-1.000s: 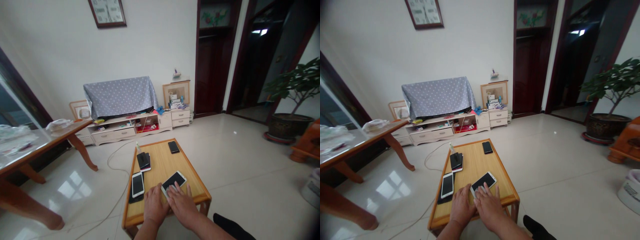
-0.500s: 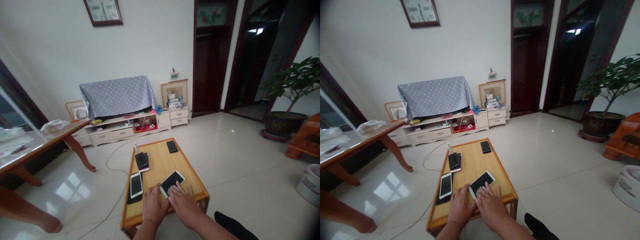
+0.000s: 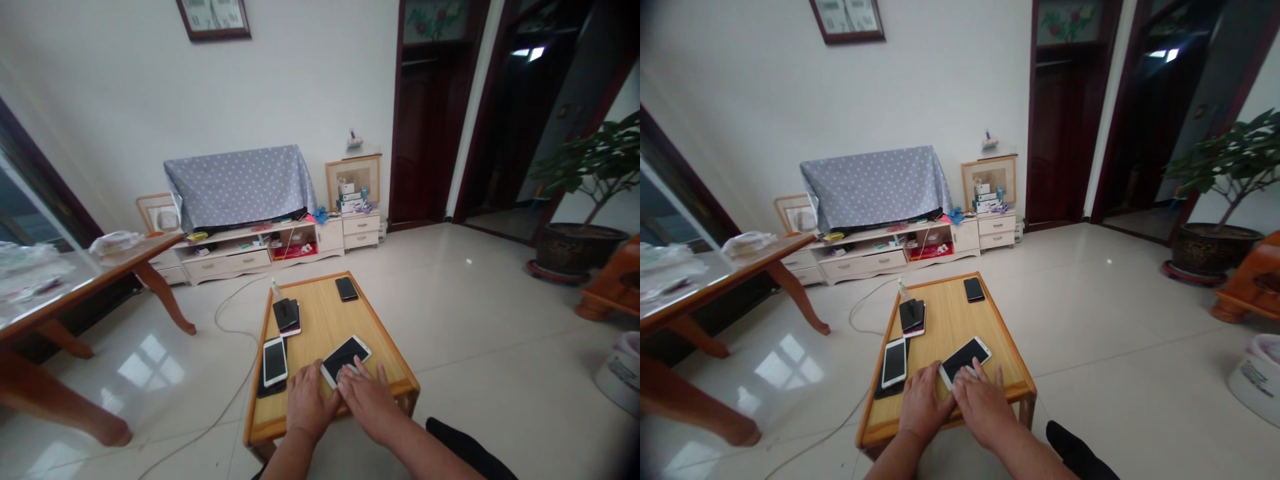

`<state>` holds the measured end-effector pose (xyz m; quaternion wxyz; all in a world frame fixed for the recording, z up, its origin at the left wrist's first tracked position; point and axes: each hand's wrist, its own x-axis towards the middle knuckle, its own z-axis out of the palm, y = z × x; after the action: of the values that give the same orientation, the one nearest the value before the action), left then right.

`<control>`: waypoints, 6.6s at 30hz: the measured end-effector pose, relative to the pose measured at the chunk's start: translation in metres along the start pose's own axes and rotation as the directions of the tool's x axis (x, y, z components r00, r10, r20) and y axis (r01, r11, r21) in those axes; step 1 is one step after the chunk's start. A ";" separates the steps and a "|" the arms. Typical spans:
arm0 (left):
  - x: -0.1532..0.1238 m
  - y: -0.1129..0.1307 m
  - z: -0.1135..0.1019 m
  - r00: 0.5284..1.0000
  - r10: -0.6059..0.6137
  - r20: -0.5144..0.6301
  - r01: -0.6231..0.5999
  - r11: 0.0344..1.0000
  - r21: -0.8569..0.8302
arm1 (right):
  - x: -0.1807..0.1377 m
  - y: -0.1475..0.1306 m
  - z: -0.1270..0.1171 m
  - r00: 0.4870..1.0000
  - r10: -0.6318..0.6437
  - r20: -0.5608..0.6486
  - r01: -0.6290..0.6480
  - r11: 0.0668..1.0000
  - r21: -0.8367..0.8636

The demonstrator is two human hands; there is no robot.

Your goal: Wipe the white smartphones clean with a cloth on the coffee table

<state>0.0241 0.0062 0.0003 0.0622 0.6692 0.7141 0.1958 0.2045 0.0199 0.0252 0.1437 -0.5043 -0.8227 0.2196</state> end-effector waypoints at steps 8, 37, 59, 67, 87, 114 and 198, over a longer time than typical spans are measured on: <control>0.000 0.002 -0.003 0.999 -0.024 0.029 0.024 1.000 0.007 | 0.012 -0.007 0.002 0.999 0.052 0.003 -0.052 0.999 -0.008; 0.001 -0.007 0.000 0.999 -0.027 0.042 0.025 0.999 0.030 | 0.033 -0.029 0.024 0.997 -0.078 0.003 0.078 0.997 -0.027; -0.001 0.000 -0.005 0.999 -0.053 0.000 0.053 0.999 0.002 | 0.070 0.011 0.011 0.965 0.235 -0.118 -0.249 0.962 -0.116; 0.002 -0.001 -0.002 0.999 -0.029 0.022 0.030 1.000 -0.003 | 0.046 -0.007 0.022 0.999 -0.002 -0.035 0.000 0.997 -0.077; 0.002 0.003 0.000 1.000 -0.021 -0.015 0.021 1.000 0.007 | 0.038 0.028 -0.011 0.957 0.264 -0.121 -0.280 0.948 -0.148; 0.003 0.005 -0.001 1.000 0.006 -0.022 -0.006 1.000 0.016 | 0.023 0.026 -0.009 0.980 0.177 -0.087 -0.183 0.981 -0.067; 0.001 0.003 -0.004 1.000 0.000 -0.008 0.000 1.000 0.016 | 0.015 0.007 0.003 0.997 0.069 -0.045 -0.073 0.993 -0.092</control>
<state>0.0249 0.0065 0.0053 0.0543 0.6689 0.7159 0.1928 0.2020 0.0353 0.0190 0.1292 -0.5440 -0.8104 0.1751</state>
